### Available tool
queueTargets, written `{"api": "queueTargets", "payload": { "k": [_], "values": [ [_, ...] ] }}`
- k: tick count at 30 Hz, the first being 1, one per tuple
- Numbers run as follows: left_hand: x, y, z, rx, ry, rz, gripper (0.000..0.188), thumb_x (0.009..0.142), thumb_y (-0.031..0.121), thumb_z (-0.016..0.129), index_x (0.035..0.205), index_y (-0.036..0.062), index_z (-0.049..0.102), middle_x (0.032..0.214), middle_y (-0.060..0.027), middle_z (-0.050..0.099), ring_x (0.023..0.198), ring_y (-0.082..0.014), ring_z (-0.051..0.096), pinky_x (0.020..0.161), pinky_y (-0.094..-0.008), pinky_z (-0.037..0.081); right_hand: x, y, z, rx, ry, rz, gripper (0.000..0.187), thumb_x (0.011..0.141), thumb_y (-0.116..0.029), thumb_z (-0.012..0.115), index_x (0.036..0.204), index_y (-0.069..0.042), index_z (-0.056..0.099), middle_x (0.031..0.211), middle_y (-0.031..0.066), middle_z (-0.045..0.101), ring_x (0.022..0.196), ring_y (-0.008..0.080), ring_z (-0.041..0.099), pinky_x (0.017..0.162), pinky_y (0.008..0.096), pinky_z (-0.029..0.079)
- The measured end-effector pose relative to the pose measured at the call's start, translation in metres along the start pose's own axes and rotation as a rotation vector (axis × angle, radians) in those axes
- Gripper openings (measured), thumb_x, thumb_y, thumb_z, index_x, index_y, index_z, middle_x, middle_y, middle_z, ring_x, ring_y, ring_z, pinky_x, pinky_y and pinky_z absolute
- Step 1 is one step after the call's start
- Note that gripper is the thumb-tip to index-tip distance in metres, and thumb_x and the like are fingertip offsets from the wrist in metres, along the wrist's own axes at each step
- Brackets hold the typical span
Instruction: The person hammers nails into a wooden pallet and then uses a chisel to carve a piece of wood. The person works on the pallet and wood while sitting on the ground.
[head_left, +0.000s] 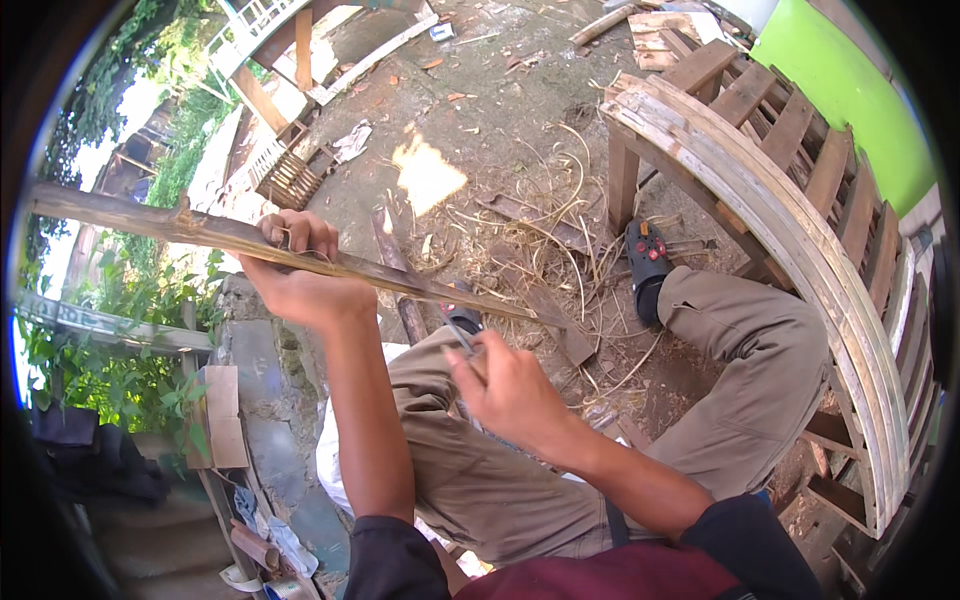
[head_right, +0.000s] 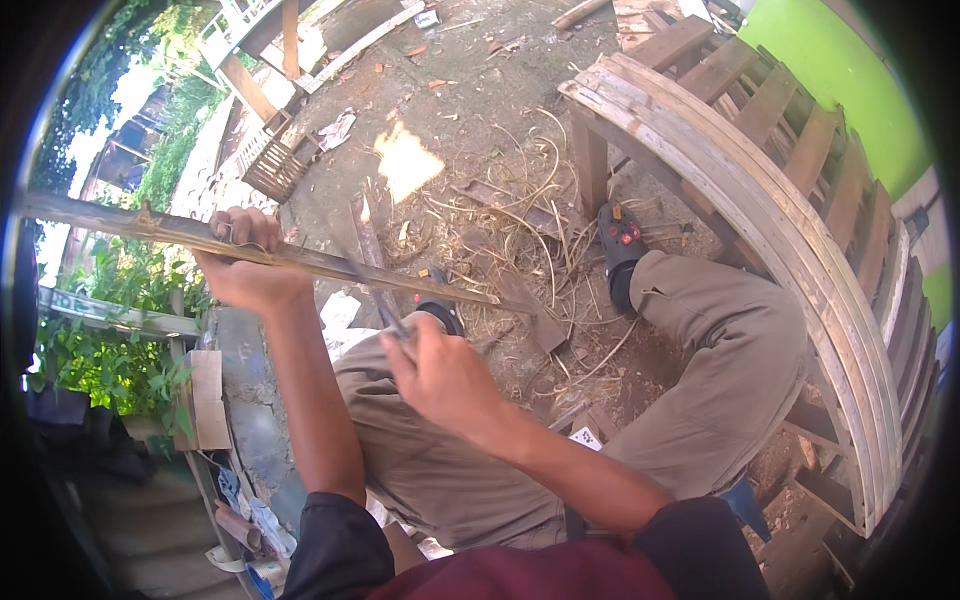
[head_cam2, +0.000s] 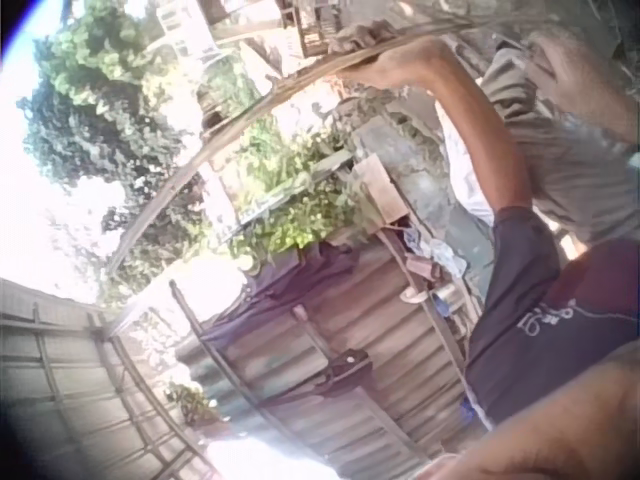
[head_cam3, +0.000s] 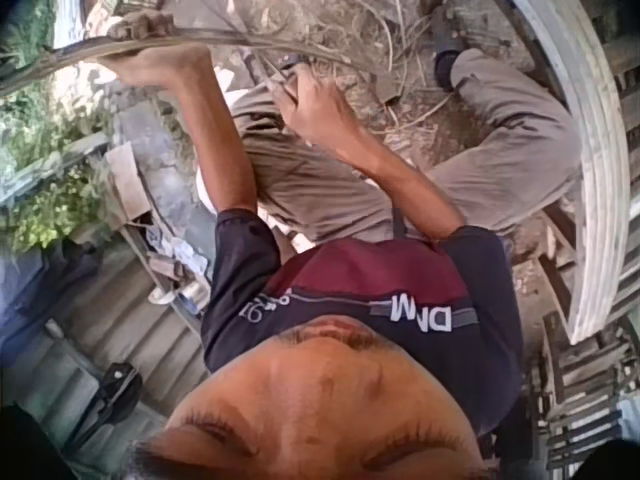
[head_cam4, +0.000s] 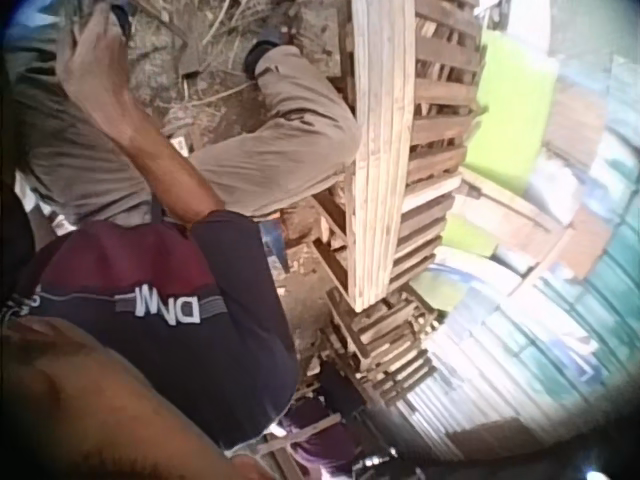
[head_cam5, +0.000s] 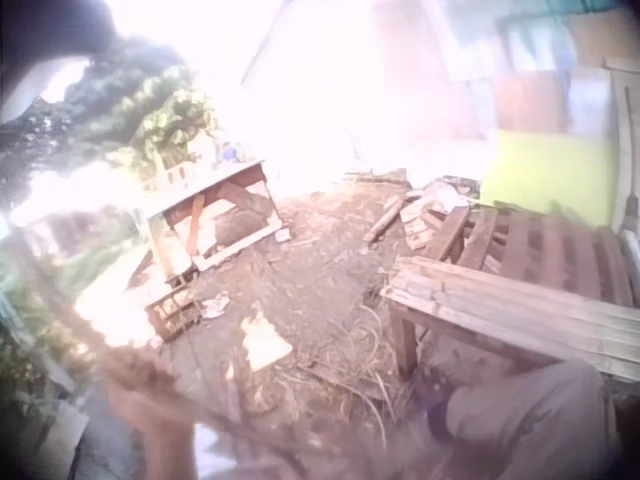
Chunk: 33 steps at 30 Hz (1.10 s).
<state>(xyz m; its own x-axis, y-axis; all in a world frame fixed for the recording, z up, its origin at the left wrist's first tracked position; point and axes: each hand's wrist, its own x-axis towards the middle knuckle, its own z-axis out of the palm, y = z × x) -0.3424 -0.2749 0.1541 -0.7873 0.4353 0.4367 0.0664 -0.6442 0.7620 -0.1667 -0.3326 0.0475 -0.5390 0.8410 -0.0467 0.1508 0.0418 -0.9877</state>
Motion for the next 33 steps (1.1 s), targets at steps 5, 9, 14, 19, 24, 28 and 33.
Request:
{"api": "queueTargets", "payload": {
  "k": [5,9,14,19,24,28,33],
  "values": [
    [-0.012,0.004,0.006,0.015,0.013,0.015,0.043,0.105,0.049,0.034,0.084,0.0127,0.041,0.067,-0.0003,0.036,0.054,-0.0113,0.029,0.049,-0.0258,0.023,-0.003,0.028,0.015,-0.021,0.1,-0.156,0.035,0.098,-0.029,0.063,0.102,0.004,0.051,0.067,0.0255,0.065,0.065,0.0483,0.067,0.056,0.0546,0.054],
    [-0.015,0.003,0.006,0.039,0.015,0.017,0.043,0.105,0.05,0.033,0.083,0.0125,0.04,0.066,-0.0003,0.035,0.054,-0.0114,0.029,0.05,-0.0257,0.024,-0.012,0.053,0.016,-0.16,0.163,-0.19,0.032,0.096,-0.026,0.065,0.101,0.003,0.052,0.066,0.0246,0.065,0.062,0.0458,0.067,0.054,0.0536,0.054],
    [-0.018,0.003,0.006,0.071,-0.006,0.042,0.045,0.106,0.05,0.032,0.084,0.0119,0.04,0.067,-0.0004,0.035,0.056,-0.0117,0.029,0.05,-0.0257,0.024,-0.015,0.04,0.006,-0.136,0.125,-0.161,0.033,0.097,-0.027,0.064,0.101,0.003,0.052,0.065,0.025,0.064,0.061,0.046,0.067,0.054,0.0539,0.054],
    [-0.022,0.003,0.016,0.076,0.033,0.02,0.048,0.106,0.054,0.03,0.086,0.0119,0.041,0.069,-0.0007,0.037,0.058,-0.012,0.028,0.052,-0.0262,0.025,-0.01,-0.003,-0.002,-0.078,0.098,-0.22,0.035,0.098,-0.029,0.062,0.102,0.004,0.052,0.064,0.0235,0.065,0.062,0.045,0.068,0.054,0.0538,0.054],
    [-0.024,0.004,0.019,0.096,0.016,0.058,0.047,0.106,0.054,0.03,0.086,0.0126,0.039,0.07,-0.0006,0.036,0.058,-0.0117,0.031,0.052,-0.026,0.026,0.006,0.029,-0.011,-0.141,0.076,-0.041,0.034,0.097,-0.025,0.064,0.102,0.007,0.056,0.061,0.0213,0.064,0.057,0.0414,0.066,0.053,0.05,0.05],
    [-0.031,0.007,0.016,0.047,-0.031,0.067,0.043,0.106,0.049,0.029,0.084,0.0132,0.037,0.069,-0.0004,0.035,0.057,-0.0108,0.029,0.051,-0.0248,0.025,-0.002,0.008,-0.01,-0.143,0.116,-0.14,0.036,0.097,-0.028,0.063,0.1,0.007,0.057,0.059,0.0224,0.062,0.057,0.043,0.066,0.052,0.0502,0.05],
    [-0.034,0.005,0.022,-0.001,-0.017,0.029,0.034,0.107,0.041,0.033,0.085,0.0138,0.036,0.07,-0.0006,0.035,0.057,-0.0096,0.029,0.05,-0.0236,0.024,0.008,0.046,-0.016,-0.249,0.07,0.039,0.035,0.096,-0.027,0.065,0.1,0.007,0.059,0.059,0.0214,0.063,0.056,0.0417,0.066,0.054,0.0502,0.051]
  ]
}}
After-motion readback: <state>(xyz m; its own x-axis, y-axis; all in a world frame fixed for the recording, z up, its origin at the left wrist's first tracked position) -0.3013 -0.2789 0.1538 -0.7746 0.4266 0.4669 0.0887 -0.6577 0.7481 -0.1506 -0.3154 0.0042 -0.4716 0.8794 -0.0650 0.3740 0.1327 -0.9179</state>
